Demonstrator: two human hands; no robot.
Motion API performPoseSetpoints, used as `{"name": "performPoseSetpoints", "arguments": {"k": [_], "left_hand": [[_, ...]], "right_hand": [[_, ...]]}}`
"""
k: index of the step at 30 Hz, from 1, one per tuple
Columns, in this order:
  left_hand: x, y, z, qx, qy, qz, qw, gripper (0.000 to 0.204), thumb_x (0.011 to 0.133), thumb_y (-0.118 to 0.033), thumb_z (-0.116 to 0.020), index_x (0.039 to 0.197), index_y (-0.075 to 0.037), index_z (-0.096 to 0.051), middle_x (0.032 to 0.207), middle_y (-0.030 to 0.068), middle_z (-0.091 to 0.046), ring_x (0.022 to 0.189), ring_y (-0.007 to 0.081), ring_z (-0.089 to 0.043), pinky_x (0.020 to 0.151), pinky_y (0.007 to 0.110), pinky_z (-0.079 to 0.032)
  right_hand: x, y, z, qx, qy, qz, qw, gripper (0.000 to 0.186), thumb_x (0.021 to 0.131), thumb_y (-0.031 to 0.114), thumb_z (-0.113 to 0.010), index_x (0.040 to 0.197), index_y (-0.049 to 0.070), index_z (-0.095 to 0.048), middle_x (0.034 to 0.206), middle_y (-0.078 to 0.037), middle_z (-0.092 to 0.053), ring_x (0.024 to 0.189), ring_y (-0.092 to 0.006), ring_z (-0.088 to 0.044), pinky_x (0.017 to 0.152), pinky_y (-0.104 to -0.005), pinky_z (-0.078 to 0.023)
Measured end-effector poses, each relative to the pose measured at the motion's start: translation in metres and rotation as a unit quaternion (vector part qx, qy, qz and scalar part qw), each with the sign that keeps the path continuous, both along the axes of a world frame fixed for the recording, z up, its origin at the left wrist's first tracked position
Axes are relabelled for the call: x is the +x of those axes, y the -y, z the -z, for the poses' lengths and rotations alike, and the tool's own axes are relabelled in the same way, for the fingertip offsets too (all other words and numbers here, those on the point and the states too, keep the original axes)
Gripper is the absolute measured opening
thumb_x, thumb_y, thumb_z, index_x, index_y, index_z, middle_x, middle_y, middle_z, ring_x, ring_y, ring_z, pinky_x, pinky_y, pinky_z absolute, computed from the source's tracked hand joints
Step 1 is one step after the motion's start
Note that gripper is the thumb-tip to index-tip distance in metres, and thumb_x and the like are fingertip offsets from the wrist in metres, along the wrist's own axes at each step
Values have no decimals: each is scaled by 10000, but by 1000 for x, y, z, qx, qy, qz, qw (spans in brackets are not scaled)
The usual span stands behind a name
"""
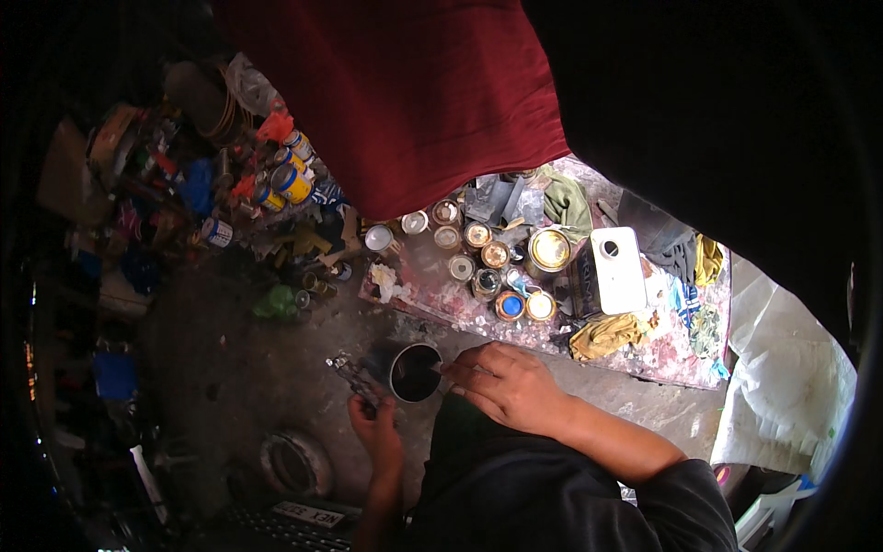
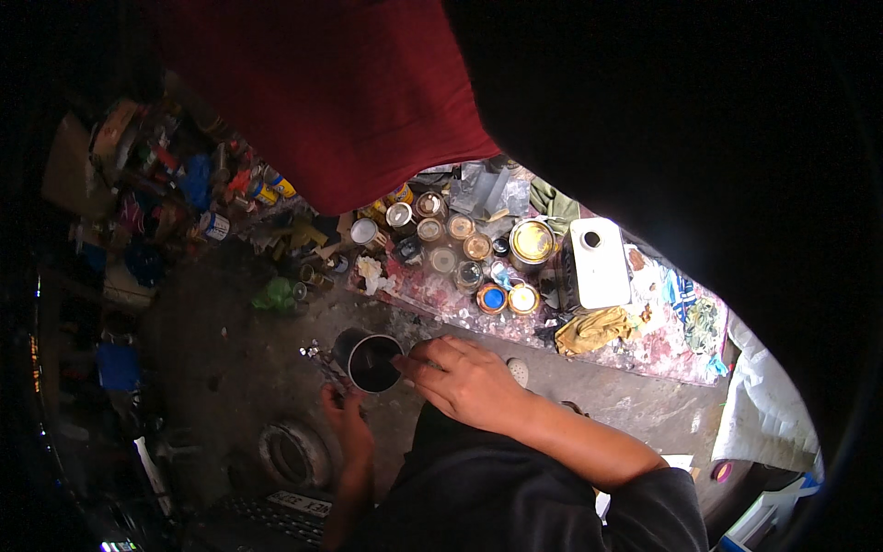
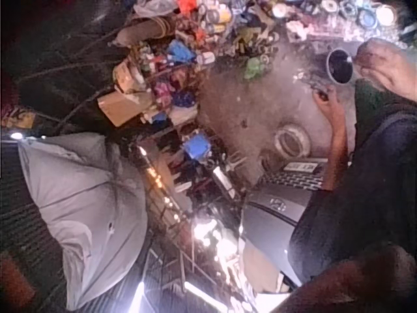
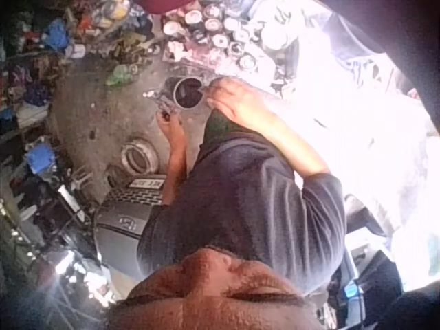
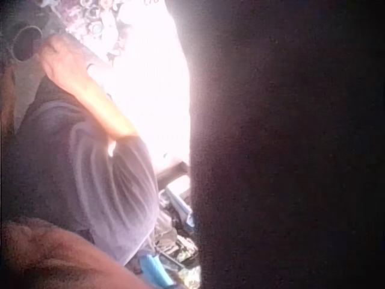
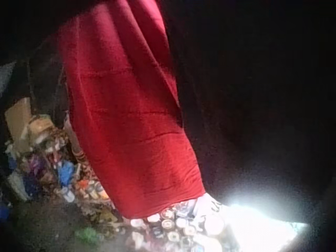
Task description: The person opens a small paint can, scoops contents into a larger container, and stirs the mixture with a stick. They handle several cans and a plastic bag while working at a cluttered table.
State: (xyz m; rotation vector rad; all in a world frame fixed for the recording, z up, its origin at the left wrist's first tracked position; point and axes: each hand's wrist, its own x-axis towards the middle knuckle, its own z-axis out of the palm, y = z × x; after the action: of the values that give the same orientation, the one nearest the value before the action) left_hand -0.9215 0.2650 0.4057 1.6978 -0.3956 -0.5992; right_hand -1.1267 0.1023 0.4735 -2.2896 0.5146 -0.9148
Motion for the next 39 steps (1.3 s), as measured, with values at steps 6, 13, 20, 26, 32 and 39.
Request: {"name": "performPoseSetpoints", "arguments": {"k": [6,13,20,26,32,39], "left_hand": [[1,3,1,-20,-2,-17,1000,298,915,-99,-693,1175,-69,-551,1045,-2,-562,864,72,-492,687,237,-383],[7,-4,-2,-30,-18,-25,999,320,927,-81,-662,1217,-46,-531,1139,42,-561,1004,122,-524,877,275,-437],[10,-3,-7,-46,-2,-43,998,354,921,-96,-653,1249,-47,-528,1155,30,-562,1001,114,-524,862,262,-423],[19,-1,-21,-16,17,-68,997,317,907,-118,-597,1215,-57,-546,1076,3,-595,859,73,-526,673,236,-390],[44,-9,-24,-35,31,-51,998,291,899,-90,-571,1187,-54,-546,1040,0,-585,804,66,-515,618,234,-376],[84,-32,-31,-33,25,-57,998,290,895,-74,-584,1180,-50,-537,1026,-4,-577,784,48,-501,637,232,-372]], "right_hand": [[2,-23,5,100,11,3,995,284,906,165,-737,1172,67,-718,1046,-98,-686,929,-281,-705,793,-389,-589],[1,10,-5,-32,14,-48,998,317,872,171,-741,1171,72,-713,1051,-93,-661,900,-272,-699,744,-389,-600],[14,-5,-13,47,41,-20,998,297,878,158,-722,1166,87,-709,1006,-94,-663,904,-290,-691,729,-391,-598],[19,-3,-16,26,36,-95,994,298,893,153,-696,1183,83,-691,1006,-99,-651,898,-293,-690,711,-398,-597],[48,-3,-23,-15,19,-31,999,331,873,171,-689,1197,100,-687,1061,-89,-651,907,-268,-695,699,-391,-596],[71,-46,-24,-7,3,-76,997,351,844,182,-691,1190,125,-705,1103,-82,-676,911,-253,-703,711,-379,-598]]}}
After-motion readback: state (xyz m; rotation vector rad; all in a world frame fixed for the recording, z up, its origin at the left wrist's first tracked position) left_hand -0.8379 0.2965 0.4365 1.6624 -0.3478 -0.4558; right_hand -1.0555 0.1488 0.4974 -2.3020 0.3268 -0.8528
